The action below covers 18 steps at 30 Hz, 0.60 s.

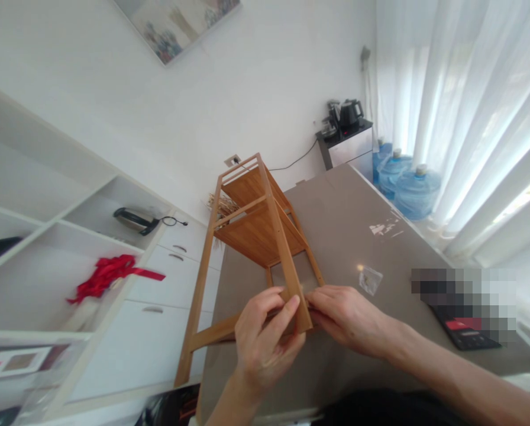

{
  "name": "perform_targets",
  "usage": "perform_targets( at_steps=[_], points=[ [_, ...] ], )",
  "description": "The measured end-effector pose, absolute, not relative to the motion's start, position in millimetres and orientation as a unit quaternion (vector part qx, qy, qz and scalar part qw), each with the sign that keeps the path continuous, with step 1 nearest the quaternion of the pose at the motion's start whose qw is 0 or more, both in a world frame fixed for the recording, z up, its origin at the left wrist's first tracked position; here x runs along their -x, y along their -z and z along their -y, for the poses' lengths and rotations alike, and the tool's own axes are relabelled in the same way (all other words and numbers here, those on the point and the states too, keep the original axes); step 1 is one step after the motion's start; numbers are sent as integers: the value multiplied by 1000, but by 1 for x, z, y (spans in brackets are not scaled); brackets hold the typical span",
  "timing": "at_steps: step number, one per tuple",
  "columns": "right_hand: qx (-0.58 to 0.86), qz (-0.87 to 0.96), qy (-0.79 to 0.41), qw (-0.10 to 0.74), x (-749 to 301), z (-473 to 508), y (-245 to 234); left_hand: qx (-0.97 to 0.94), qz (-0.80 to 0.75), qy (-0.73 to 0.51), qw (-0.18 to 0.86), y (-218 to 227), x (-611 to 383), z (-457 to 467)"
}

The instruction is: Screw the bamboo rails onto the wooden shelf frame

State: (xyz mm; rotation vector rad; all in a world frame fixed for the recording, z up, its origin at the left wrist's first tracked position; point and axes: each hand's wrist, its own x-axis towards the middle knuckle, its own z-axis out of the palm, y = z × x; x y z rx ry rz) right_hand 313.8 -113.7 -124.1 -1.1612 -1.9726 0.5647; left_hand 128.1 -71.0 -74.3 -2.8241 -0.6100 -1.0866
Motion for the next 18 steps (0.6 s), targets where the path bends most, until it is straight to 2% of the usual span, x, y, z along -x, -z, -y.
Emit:
perform_targets(
  at_steps=[5, 13, 18],
  points=[
    [445, 767, -248, 390, -319, 111, 121, 913, 206, 351, 35, 78, -126, 74],
    [469, 736, -337, 354, -321, 112, 106, 915, 242, 322, 34, 85, -121, 86],
    [486, 725, -340, 352, -338, 116, 94, 892, 293, 341, 45, 66, -102, 107]
  ],
)
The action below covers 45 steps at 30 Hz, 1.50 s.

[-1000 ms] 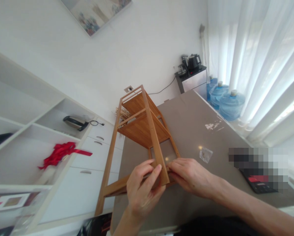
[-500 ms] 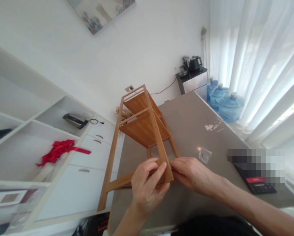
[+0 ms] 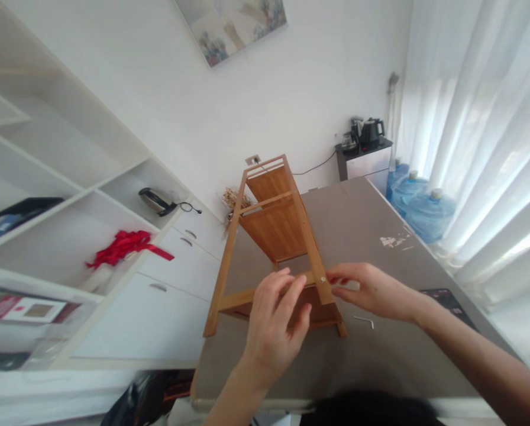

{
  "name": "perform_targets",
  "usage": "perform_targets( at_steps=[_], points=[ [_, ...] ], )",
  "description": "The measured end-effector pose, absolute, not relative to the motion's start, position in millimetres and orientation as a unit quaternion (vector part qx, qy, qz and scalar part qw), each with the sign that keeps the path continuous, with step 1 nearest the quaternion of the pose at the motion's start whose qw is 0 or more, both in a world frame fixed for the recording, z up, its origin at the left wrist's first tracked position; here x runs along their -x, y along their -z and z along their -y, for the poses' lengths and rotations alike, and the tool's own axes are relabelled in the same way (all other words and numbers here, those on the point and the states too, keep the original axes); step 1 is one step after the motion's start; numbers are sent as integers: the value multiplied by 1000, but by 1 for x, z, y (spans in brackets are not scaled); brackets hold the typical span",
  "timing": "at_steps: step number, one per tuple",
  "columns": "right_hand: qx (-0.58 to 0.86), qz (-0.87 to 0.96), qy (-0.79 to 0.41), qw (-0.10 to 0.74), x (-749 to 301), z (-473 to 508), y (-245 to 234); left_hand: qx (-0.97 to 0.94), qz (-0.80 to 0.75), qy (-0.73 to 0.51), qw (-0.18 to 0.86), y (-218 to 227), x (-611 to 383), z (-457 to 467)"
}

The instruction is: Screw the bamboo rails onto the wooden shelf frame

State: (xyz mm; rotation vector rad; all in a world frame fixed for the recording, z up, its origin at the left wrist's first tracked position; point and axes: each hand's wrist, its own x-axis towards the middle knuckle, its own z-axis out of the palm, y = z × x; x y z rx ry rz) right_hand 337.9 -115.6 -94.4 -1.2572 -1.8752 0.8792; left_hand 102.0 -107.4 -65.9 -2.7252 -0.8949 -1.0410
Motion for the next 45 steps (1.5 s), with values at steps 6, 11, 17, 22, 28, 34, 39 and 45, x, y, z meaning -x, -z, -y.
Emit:
perform_targets(
  at_steps=[6, 11, 17, 22, 28, 34, 39, 45],
  points=[
    [542, 702, -219, 406, -345, 110, 35, 711, 482, 500, 110, 47, -2, 124],
    [428, 812, -200, 344, -272, 86, -7, 540, 639, 547, -35, 97, 72, 117],
    [240, 948, -113, 173, -168, 45, -7, 599, 573, 489, -272, 124, 54, 112],
    [258, 953, -119, 106, -135, 35, 5, 591, 513, 509, -359, 117, 45, 107],
    [263, 945, -178, 77, -126, 42, 8, 588, 501, 500, -390, 118, 56, 106],
    [245, 940, -212, 112, -127, 41, 9, 584, 479, 493, -432, 118, 61, 109],
    [230, 940, -216, 128, -124, 40, 15, 575, 497, 498, -417, 117, 62, 107],
    [236, 936, -233, 118, -123, 46, 4, 587, 501, 487, -410, 116, 60, 103]
  ],
)
